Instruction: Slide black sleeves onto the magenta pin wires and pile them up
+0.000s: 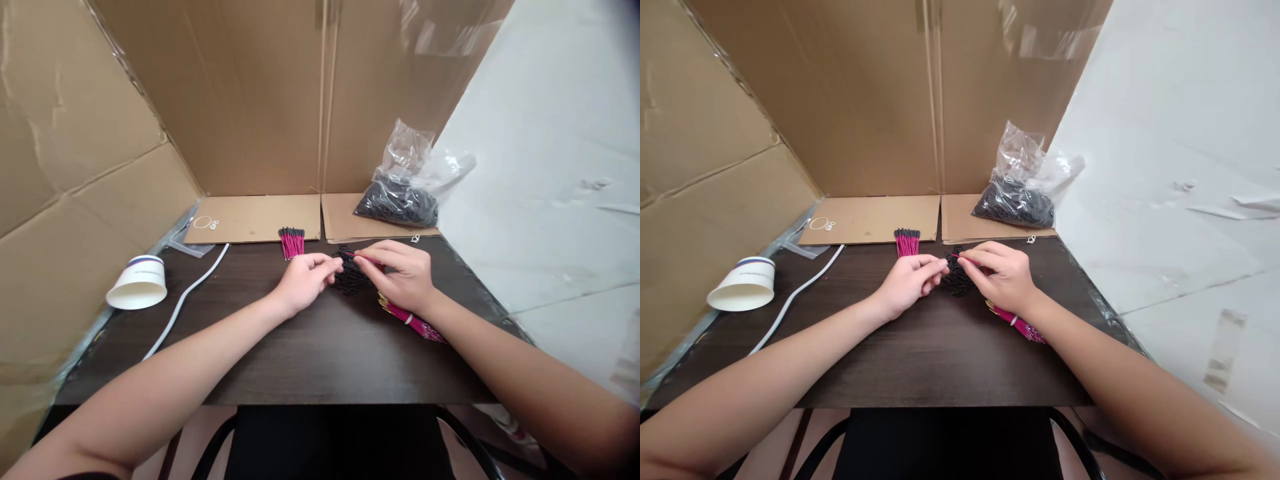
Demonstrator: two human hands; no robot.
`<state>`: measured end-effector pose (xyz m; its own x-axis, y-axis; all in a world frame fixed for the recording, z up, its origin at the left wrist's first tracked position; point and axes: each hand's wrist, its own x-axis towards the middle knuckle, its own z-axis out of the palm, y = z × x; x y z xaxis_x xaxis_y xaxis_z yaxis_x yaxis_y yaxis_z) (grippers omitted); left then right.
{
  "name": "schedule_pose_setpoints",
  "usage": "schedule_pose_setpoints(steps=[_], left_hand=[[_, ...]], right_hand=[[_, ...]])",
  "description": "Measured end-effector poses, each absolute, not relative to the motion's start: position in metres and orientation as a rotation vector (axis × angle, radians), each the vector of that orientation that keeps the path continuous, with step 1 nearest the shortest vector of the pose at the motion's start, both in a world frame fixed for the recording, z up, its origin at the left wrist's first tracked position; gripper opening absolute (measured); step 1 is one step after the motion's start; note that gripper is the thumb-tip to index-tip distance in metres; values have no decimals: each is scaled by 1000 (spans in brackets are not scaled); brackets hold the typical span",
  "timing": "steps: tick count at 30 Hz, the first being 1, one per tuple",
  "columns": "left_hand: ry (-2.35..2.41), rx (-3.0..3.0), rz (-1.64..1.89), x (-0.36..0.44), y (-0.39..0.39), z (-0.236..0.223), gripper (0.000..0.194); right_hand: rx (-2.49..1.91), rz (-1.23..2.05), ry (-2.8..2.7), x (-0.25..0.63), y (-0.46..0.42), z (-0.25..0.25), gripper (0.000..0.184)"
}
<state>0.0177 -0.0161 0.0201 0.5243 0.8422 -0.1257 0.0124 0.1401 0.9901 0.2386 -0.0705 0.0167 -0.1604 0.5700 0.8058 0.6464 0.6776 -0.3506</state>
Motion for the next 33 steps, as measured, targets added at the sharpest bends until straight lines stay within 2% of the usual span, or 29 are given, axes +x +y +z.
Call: schedule_pose_setpoints(steps=[4, 10, 17, 21, 25, 30, 33], left_hand=[[782, 1057, 735, 24, -41, 29, 49], [831, 939, 793, 26, -50, 28, 49], [878, 981, 835, 25, -46, 24, 49], [984, 1178, 924, 16, -26, 29, 40], [1244, 1704, 1112, -7, 20, 31, 33], [1564, 1914, 888, -29, 57, 28, 31], [1620, 1985, 825, -32, 59, 26, 29]], right_hand=[[-929, -233, -1903, 236, -75, 14, 17], [-936, -392, -2001, 233, -81, 16, 16], [-1015, -305, -2096, 228, -85, 16, 22], [-1065, -223, -2075, 230, -85, 13, 33], [-1188, -166, -2082, 237, -82, 11, 33], [-1506, -120, -2234, 248, -78, 20, 21], [-1769, 11, -2341, 259, -76, 32, 41]])
